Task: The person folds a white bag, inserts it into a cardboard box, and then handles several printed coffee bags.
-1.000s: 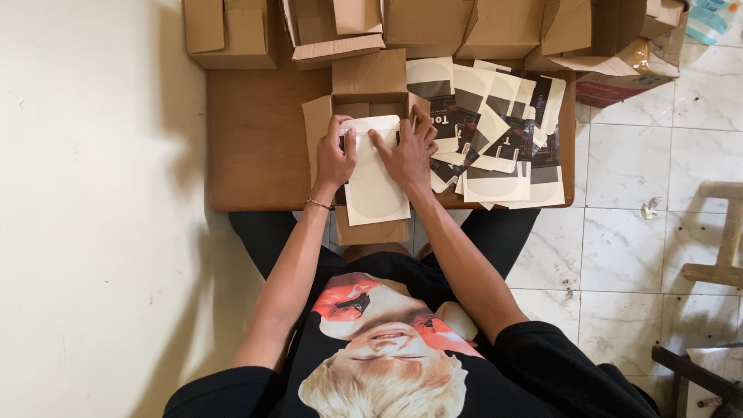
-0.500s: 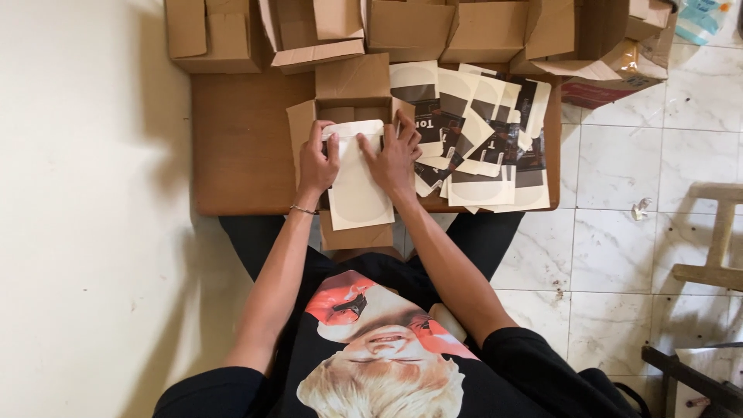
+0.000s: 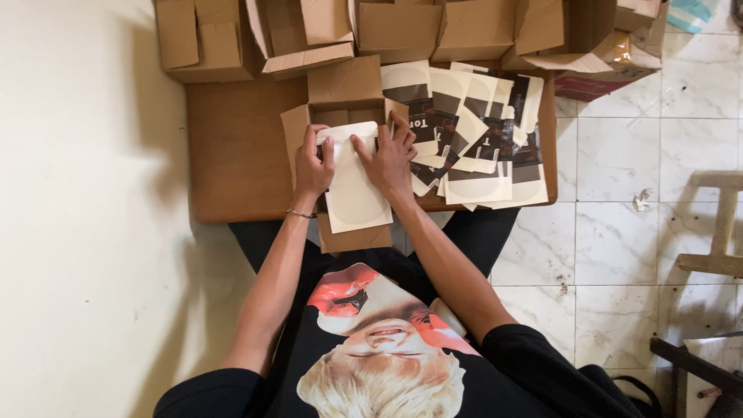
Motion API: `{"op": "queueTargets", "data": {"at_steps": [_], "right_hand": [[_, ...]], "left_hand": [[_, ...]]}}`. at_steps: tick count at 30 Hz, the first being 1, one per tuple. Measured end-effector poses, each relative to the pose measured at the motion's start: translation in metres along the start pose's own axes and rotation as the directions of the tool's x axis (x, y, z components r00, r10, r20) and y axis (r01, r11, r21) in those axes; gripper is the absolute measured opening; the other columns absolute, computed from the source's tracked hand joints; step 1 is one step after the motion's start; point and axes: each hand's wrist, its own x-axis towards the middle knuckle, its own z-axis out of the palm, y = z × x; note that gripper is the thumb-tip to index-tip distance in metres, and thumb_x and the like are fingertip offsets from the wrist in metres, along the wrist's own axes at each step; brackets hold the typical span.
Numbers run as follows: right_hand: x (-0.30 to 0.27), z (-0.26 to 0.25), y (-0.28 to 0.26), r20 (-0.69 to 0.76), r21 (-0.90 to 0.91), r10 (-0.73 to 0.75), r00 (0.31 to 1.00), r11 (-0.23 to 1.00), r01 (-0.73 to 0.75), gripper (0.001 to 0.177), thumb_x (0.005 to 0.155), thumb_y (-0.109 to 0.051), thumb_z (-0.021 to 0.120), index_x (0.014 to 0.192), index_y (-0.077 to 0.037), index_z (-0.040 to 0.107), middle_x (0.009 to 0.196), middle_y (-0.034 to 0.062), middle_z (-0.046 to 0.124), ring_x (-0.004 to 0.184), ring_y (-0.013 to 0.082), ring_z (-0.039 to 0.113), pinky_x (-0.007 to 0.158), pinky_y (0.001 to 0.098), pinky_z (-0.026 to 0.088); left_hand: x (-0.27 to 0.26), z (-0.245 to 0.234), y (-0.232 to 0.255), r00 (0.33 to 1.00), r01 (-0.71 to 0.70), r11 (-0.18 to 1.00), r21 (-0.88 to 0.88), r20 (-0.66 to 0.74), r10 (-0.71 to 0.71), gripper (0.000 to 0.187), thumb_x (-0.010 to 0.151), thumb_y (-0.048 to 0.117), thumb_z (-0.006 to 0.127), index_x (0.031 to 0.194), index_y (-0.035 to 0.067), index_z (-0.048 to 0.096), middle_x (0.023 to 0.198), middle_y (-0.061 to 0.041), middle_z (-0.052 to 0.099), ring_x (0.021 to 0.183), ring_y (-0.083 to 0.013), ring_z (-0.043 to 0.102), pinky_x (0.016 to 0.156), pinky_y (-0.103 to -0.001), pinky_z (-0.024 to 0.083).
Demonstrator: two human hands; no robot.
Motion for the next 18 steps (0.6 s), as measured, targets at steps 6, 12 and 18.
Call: {"op": "queueTargets", "data": {"at_steps": [6,12,18], "right_hand": [[0.001,0.000,0.003,0.051,0.015,0.048,0.998,0.999,-0.048,0.026,0.106,-0.037,0.054,0.102,-0.012,0.058,0.147,0.0011,0.034,0.131,0.0337,0.035,0.100,0.0594,0.040],[-0.002,-0.008,-0.005,0.038,0.052,0.052,0.998,0.997,-0.054,0.020,0.105,-0.029,0.053,0.106,-0.011,0.062,0.146,0.0021,0.035,0.131,0.0340,0.036,0.099,0.0579,0.041],[-0.002,-0.011,-0.004,0.061,0.032,0.028,0.998,0.999,-0.030,0.046,0.095,-0.055,0.069,0.104,-0.010,0.063,0.146,0.0045,0.034,0.131,0.0360,0.036,0.099,0.0586,0.041]], "left_hand": [[-0.001,-0.001,0.000,1.000,-0.011,1.000,-0.012,-0.008,0.011,0.016,0.104,0.028,0.048,0.116,0.020,0.056,0.095,-0.017,0.072,0.091,-0.0461,0.070,0.082,-0.055,0.055],[-0.001,-0.006,0.007,1.000,-0.021,0.999,-0.042,0.005,0.021,0.016,0.103,0.027,0.048,0.116,0.021,0.056,0.097,-0.018,0.071,0.092,-0.0484,0.069,0.082,-0.058,0.055],[-0.001,-0.003,0.000,0.999,-0.032,0.998,-0.047,-0.003,0.032,0.017,0.103,0.026,0.048,0.117,0.020,0.055,0.098,-0.018,0.072,0.093,-0.0481,0.069,0.082,-0.057,0.055]]}}
